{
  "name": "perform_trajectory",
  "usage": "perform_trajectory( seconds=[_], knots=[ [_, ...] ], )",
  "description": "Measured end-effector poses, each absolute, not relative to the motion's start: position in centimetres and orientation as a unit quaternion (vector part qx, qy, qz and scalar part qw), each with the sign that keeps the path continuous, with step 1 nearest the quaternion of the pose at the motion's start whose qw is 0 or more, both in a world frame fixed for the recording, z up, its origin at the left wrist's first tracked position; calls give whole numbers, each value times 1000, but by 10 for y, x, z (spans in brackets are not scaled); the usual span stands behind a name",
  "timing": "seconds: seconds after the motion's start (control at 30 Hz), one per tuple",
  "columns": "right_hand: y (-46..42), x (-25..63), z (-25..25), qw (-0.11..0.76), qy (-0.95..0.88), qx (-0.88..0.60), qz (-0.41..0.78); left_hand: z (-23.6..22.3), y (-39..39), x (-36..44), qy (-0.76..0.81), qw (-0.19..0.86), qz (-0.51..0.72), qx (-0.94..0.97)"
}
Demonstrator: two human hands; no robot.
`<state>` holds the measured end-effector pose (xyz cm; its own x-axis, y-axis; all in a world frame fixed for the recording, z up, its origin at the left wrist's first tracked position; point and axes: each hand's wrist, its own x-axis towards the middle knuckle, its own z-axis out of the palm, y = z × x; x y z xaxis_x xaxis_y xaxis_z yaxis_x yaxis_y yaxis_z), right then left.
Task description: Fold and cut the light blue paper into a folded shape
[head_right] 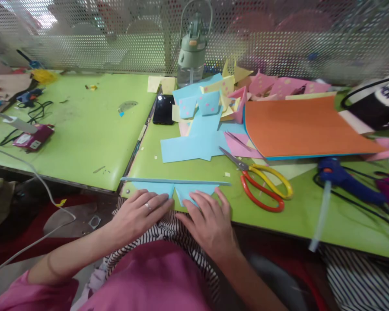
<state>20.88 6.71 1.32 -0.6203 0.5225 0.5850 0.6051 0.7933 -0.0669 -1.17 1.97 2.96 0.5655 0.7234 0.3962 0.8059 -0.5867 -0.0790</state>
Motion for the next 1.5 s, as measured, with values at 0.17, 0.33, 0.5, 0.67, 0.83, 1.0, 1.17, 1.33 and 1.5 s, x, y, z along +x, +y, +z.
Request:
perform_trajectory(
  seconds=[0.17, 0.33, 0.5, 0.67, 0.83, 1.0, 1.17, 1.33, 1.5],
  knots=[
    [63, 213, 12, 316, -901, -291, -65, 30, 17, -16, -406, 130, -202, -882],
    [65, 213, 13, 323, -897, -296, -60, 22, 18, -16, -428, 122, -231, -865],
    [70, 213, 17, 296, -898, -320, -63, 19, 23, -14, -473, 76, -228, -847],
    [78, 215, 19, 255, -904, -339, -51, 20, 27, -16, -479, 55, -211, -850],
    [84, 215, 22, 236, -911, -336, -50, 22, 25, -17, -460, 70, -201, -862],
    [85, 214, 25, 221, -916, -330, -58, 20, 27, -17, -435, 84, -199, -874],
    [84, 222, 36, 308, -886, -322, -131, 32, 35, -20, -456, -37, -326, -827],
    [87, 226, 61, 536, -778, -311, -105, 66, 50, -25, -522, -374, -470, -606],
    [93, 211, 73, 566, -693, -381, 233, 72, 59, -19, -503, -588, -482, -411]
  ],
)
